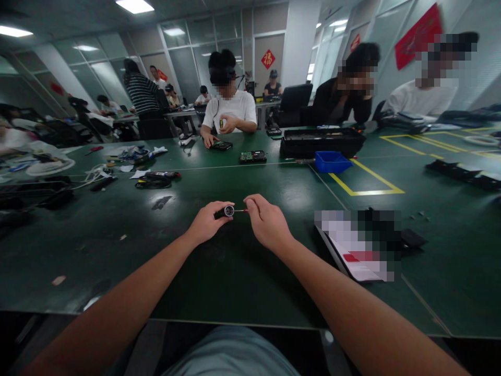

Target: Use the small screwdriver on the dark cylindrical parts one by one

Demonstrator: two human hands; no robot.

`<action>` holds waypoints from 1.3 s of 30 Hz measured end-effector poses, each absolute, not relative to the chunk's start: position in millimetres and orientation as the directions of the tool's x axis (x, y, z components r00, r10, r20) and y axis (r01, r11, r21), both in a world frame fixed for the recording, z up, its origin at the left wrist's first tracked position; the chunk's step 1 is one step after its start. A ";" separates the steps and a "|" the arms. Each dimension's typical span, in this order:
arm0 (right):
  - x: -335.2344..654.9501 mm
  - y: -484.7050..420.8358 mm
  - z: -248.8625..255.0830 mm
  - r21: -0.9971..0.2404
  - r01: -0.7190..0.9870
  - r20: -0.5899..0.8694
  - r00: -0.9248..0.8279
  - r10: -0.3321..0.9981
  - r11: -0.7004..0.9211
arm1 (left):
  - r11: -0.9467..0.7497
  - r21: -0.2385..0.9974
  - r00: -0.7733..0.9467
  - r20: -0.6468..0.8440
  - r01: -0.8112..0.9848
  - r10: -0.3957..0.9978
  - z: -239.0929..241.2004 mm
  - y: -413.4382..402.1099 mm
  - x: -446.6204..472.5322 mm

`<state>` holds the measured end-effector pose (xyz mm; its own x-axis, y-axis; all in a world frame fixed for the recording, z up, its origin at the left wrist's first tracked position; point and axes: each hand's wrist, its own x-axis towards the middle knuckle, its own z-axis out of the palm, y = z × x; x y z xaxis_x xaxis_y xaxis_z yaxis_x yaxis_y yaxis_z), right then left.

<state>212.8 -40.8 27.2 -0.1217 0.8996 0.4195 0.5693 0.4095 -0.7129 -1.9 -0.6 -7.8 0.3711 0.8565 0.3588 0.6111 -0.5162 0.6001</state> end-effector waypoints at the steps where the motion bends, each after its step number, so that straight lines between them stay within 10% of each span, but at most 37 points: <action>1: 212.4 -40.6 26.5 -0.730 0.553 0.425 -0.093 0.901 0.401 | -0.518 0.603 0.371 0.362 0.607 0.855 -8.0 -0.5 -1.8; 17: 211.2 -10.1 -5.5 -0.959 -0.254 0.069 0.226 0.972 0.127 | -0.557 0.496 0.409 0.382 0.666 0.829 -1.7 2.3 -0.7; 39: 213.3 -31.0 18.5 -0.845 0.472 0.352 0.134 0.926 0.253 | -0.506 0.643 0.368 0.350 0.574 0.862 -11.3 1.7 -0.3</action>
<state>213.3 -31.0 18.5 0.1339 0.9264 0.3520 0.4721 0.2527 -0.8446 -0.3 1.7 -11.3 0.3677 0.8616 0.3499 0.5744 -0.5064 0.6432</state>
